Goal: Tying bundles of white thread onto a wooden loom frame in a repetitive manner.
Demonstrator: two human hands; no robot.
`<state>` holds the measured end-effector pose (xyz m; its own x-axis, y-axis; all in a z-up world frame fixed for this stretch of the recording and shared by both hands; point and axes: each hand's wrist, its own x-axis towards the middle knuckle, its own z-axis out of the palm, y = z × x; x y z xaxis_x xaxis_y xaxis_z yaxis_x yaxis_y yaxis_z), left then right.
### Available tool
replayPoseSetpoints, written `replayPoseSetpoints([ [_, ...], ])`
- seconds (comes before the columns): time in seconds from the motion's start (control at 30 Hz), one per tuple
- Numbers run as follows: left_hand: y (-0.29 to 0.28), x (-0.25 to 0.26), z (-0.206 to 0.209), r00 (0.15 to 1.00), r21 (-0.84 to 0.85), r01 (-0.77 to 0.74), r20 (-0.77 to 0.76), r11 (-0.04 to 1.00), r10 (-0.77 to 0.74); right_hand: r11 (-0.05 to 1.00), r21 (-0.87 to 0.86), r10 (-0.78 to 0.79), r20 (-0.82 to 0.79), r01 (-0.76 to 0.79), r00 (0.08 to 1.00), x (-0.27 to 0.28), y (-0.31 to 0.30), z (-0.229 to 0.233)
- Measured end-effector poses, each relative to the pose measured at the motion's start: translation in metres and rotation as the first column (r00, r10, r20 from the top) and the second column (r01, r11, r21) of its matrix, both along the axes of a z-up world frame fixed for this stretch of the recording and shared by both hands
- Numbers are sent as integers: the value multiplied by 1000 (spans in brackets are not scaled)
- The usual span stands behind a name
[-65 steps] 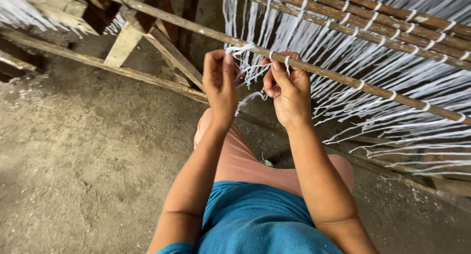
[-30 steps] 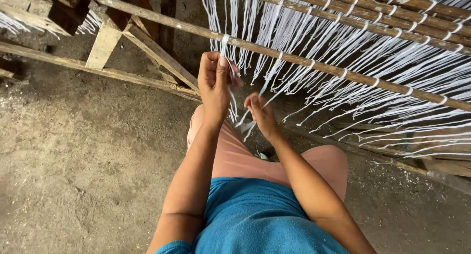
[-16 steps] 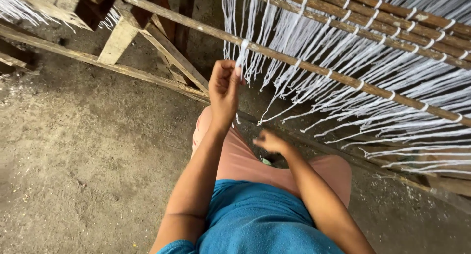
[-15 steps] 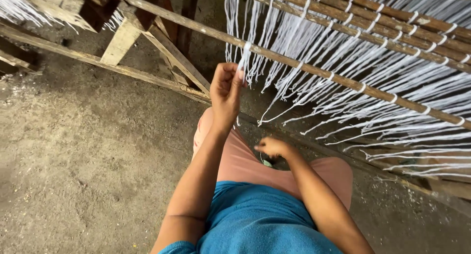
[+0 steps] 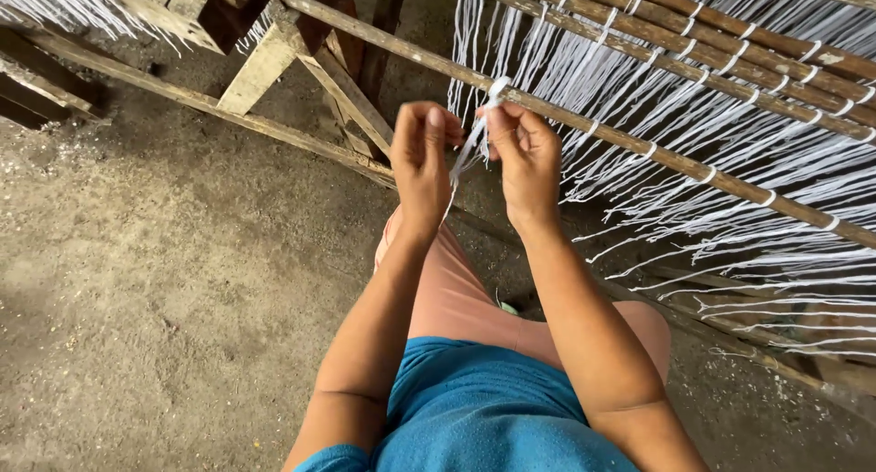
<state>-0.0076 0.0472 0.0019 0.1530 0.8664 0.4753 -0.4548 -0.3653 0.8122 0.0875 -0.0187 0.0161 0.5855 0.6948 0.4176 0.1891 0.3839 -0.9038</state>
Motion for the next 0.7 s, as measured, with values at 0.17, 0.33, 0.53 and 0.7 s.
replayPoseSetpoints([
  [0.17,-5,-8,22,984,-9,179,-16,984,-179,1000,13,5,-91,-3,996,-9,-5,7],
  [0.33,-17,-5,4,958,-77,273,-63,959,-278,998,36,-48,-105,52,993,-10,-3,3],
  [0.53,-21,-4,3,950,-100,295,-75,950,-303,997,68,-15,-147,25,989,-3,-3,-9],
  [0.7,-10,-7,9,967,-62,254,21,965,-253,982,186,82,-305,-25,949,2,-7,-11],
])
